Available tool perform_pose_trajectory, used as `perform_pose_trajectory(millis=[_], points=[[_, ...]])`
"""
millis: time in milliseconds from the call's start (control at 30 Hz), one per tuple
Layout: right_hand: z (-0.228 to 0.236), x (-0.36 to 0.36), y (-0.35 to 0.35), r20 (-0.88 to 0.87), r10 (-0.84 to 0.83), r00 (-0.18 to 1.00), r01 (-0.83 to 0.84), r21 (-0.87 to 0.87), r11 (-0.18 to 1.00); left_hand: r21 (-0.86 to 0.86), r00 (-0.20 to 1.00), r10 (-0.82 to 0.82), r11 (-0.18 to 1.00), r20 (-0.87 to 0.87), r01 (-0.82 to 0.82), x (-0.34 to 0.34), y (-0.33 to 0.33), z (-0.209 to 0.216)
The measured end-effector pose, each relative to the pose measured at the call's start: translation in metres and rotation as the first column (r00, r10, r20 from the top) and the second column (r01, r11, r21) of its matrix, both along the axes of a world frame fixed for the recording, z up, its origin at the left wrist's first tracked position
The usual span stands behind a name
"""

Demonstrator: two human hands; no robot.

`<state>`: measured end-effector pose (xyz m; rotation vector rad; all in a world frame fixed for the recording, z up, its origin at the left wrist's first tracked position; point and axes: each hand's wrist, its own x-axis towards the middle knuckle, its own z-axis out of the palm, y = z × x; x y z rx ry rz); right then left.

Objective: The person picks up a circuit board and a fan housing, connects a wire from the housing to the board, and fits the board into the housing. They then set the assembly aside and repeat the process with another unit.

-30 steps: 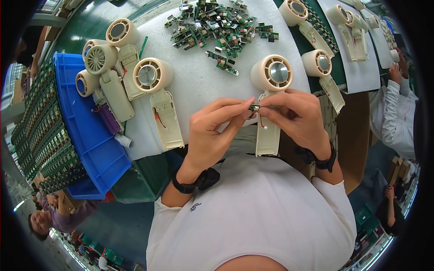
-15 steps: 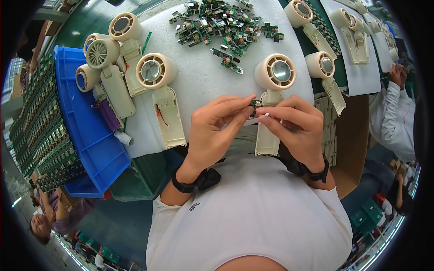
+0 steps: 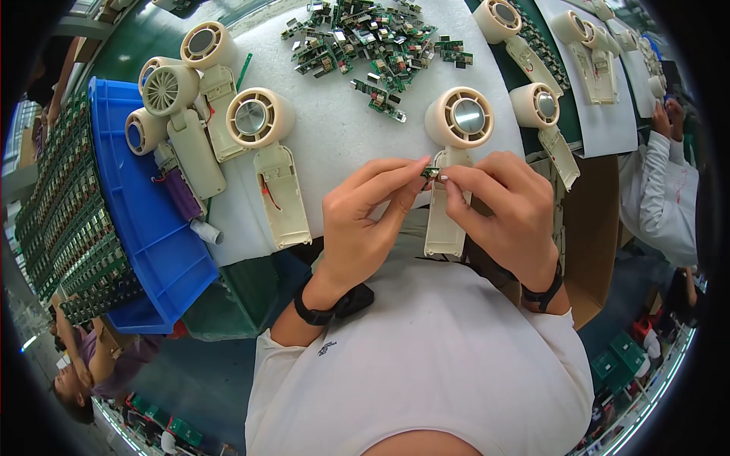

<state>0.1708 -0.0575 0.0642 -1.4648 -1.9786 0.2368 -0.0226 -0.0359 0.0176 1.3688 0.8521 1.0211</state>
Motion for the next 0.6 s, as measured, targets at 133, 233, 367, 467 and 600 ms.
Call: perform_pose_trajectory(millis=[133, 233, 367, 467, 600], points=[[0.0024, -0.0013, -0.0001, 0.024, 0.033, 0.999, -0.033, -0.006, 0.999, 0.126, 0.996, 0.025, 0.992, -0.085, -0.014, -0.0002, -0.0009, -0.0021], [0.0037, -0.0011, 0.0001, 0.031, 0.038, 0.999, -0.037, -0.015, 0.999, 0.167, 0.995, 0.031, 0.986, -0.097, -0.015, -0.0004, 0.0002, -0.0022], [0.0026, 0.0014, 0.0003, 0.071, 0.068, 0.995, -0.071, 0.045, 0.996, 0.233, 0.993, 0.046, 0.972, -0.110, -0.019, -0.0018, 0.0010, -0.0025], [0.0014, 0.0025, -0.0003, 0.080, 0.092, 0.993, -0.101, 0.107, 0.989, 0.245, 0.995, 0.038, 0.969, -0.093, -0.014, -0.0020, 0.0017, -0.0038], [0.0070, 0.0050, -0.0020, 0.200, 0.122, 0.972, -0.130, 0.023, 0.991, 0.309, 0.992, 0.051, 0.951, -0.116, -0.012, -0.0021, 0.0017, -0.0030]])
